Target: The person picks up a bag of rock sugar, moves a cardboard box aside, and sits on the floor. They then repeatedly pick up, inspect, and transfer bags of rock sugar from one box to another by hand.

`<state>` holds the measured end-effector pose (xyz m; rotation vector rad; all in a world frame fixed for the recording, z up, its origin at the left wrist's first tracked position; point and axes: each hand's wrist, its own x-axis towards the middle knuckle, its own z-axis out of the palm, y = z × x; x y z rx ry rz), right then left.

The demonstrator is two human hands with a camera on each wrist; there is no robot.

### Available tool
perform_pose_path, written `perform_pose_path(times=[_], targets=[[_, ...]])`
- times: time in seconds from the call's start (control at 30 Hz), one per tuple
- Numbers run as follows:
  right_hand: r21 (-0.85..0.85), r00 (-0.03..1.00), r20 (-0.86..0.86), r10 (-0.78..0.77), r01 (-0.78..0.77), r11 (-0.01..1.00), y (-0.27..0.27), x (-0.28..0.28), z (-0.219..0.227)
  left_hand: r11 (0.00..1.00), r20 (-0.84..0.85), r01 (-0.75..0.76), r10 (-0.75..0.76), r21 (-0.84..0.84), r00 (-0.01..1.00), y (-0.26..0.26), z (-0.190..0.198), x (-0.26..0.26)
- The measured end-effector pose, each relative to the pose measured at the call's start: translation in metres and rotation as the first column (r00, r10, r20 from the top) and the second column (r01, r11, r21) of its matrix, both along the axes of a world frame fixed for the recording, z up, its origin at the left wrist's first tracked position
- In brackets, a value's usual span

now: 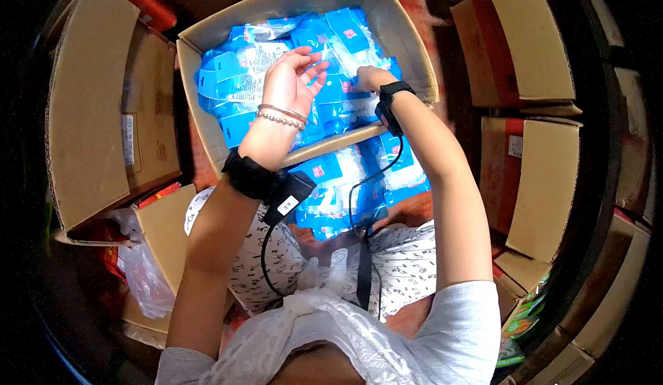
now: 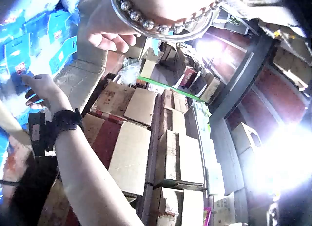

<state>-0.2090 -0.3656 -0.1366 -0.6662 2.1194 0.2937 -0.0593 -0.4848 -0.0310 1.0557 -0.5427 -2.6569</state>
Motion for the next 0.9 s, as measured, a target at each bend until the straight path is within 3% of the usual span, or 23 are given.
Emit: perform_pose_path(times=[0.03, 0.17, 0.27, 0.3, 0.4, 0.43, 0.47, 0.5, 0.57, 0.6, 0.63, 0.67, 0.73, 0.83, 0.87, 0.9], targets=[[-0.017, 0.999, 0.019, -0.030, 0.030, 0.999, 0.000, -0.003, -0.007, 1.000, -0.002, -0.001, 0.001, 0.003, 1.000, -0.001, 0.001, 0.000], [0.040, 0.993, -0.038, 0.114, -0.112, 0.993, 0.002, -0.021, -0.054, 1.000, -0.019, -0.014, 0.014, 0.026, 1.000, -0.002, 0.005, 0.002], [-0.035, 0.961, -0.028, 0.274, -0.274, 0.961, -0.004, -0.023, -0.037, 1.000, -0.029, 0.004, -0.003, 0.019, 1.000, -0.005, -0.002, 0.001], [-0.127, 0.968, -0.023, 0.250, -0.251, 0.960, -0.011, -0.016, -0.013, 1.000, -0.003, -0.004, 0.004, 0.009, 1.000, -0.006, 0.000, 0.002], [-0.471, 0.973, -0.065, 0.219, -0.224, 0.853, 0.002, -0.037, -0.004, 0.999, 0.073, 0.024, -0.021, -0.043, 0.997, -0.006, -0.005, 0.000], [-0.489, 0.978, -0.043, 0.206, -0.200, 0.849, -0.001, -0.039, 0.020, 0.998, 0.080, 0.040, -0.035, -0.056, 0.996, -0.005, -0.006, 0.000], [-0.594, 0.989, -0.075, 0.127, -0.146, 0.791, 0.002, -0.044, 0.032, 0.996, 0.107, 0.043, -0.035, -0.074, 0.994, -0.004, -0.007, -0.001], [-0.738, 0.994, 0.056, 0.089, -0.019, 0.675, 0.006, -0.048, 0.048, 0.994, 0.132, 0.047, -0.034, -0.094, 0.991, -0.002, -0.007, -0.002], [-0.788, 0.989, 0.097, -0.108, 0.143, 0.599, 0.013, -0.042, 0.091, 0.990, 0.157, 0.072, -0.053, -0.120, 0.986, 0.001, -0.012, -0.005], [-0.744, 0.903, 0.291, -0.316, 0.422, 0.519, 0.018, -0.034, 0.114, 0.991, 0.162, 0.084, -0.066, -0.106, 0.985, 0.003, -0.010, -0.006], [-0.765, 0.811, 0.497, -0.307, 0.577, 0.287, 0.023, -0.023, 0.131, 0.991, 0.169, 0.099, -0.082, -0.090, 0.982, 0.005, -0.008, -0.007], [-0.662, 0.676, 0.686, -0.269, 0.734, 0.152, 0.040, -0.030, 0.133, 0.991, 0.176, 0.114, -0.099, -0.074, 0.979, 0.008, -0.007, -0.007], [-0.646, 0.647, 0.757, -0.093, 0.762, 0.040, 0.061, -0.014, 0.157, 0.975, 0.065, 0.219, -0.216, -0.039, 0.974, 0.012, -0.013, -0.006], [-0.560, 0.554, 0.828, -0.089, 0.807, -0.188, 0.083, 0.029, 0.188, 0.919, -0.011, 0.378, -0.379, 0.114, 0.925, 0.022, -0.017, -0.011], [-0.534, 0.550, 0.835, -0.002, 0.811, -0.238, 0.084, 0.043, 0.197, 0.886, -0.093, 0.396, -0.385, 0.240, 0.918, 0.026, -0.011, -0.011], [-0.495, 0.522, 0.851, 0.048, 0.830, -0.256, 0.091, 0.053, 0.199, 0.877, -0.282, 0.414, -0.344, 0.243, 0.895, 0.029, -0.011, -0.012]])
